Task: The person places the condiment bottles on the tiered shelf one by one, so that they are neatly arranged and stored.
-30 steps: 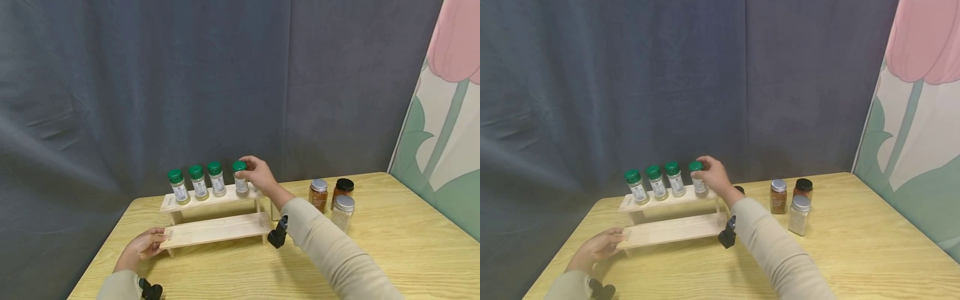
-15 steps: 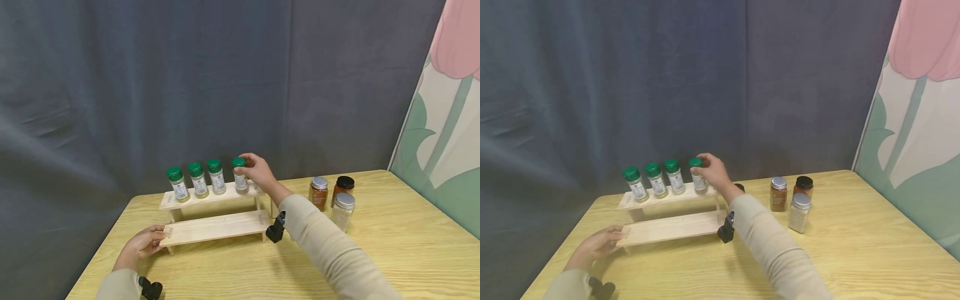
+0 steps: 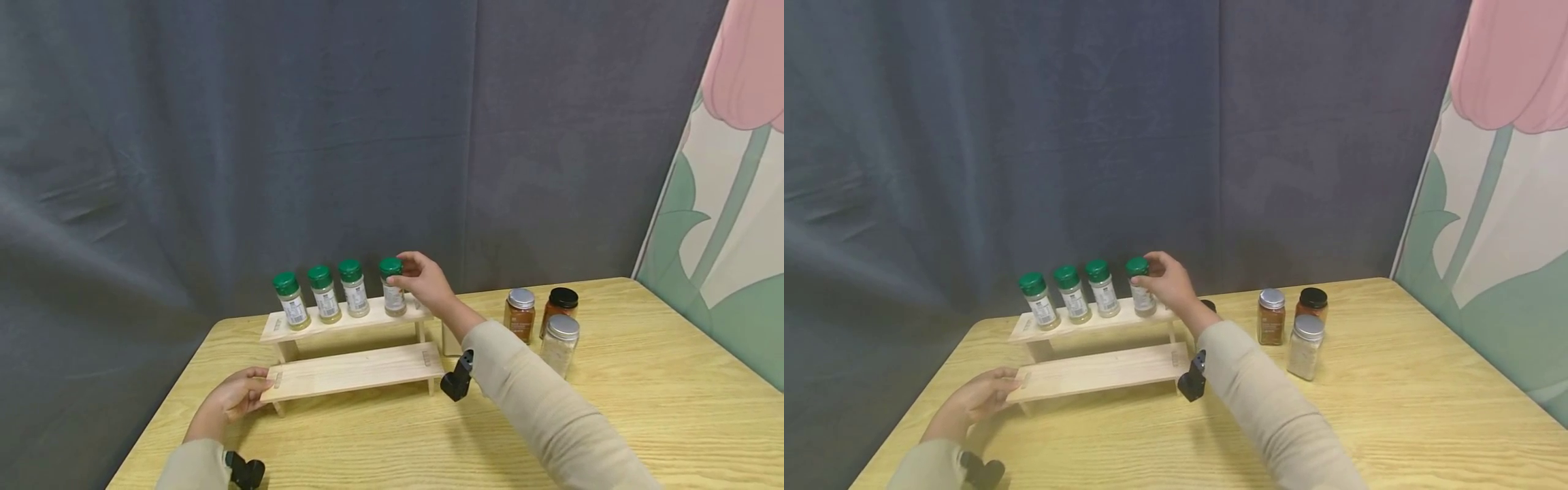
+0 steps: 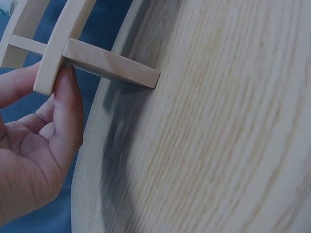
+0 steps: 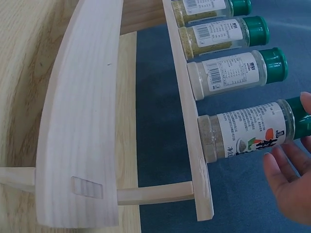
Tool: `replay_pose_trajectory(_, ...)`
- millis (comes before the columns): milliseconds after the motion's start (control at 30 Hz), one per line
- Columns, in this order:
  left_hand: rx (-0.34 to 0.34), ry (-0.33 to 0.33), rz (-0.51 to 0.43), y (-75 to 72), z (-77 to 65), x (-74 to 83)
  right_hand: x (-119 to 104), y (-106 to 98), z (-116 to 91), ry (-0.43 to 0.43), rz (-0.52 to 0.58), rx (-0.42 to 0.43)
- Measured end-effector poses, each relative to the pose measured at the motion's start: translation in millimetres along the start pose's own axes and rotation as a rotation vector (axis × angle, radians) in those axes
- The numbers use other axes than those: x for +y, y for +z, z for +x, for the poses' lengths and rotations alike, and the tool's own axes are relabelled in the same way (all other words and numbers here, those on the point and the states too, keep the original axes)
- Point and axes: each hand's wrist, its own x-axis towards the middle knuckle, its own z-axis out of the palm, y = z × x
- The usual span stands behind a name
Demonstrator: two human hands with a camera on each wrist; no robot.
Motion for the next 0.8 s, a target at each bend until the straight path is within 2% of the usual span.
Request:
replay_pose_trajectory(233, 0.028, 0.007, 0.027, -1.5, 2.4, -1.6, 2.4, -8.0, -9.2, -0.01, 0.015, 0.01)
replay_pose_trajectory(633, 0.084, -0.005, 0.048, 3.5, -2.5, -1.1, 4.1, -31.8, -31.3, -0.017, -0.013, 0.016)
replay_pose_trajectory(800, 0.075, 0.003, 0.062, 4.7, -2.2, 2.1, 7.8, -42.6, -39.5, -0.024, -0.026, 0.031)
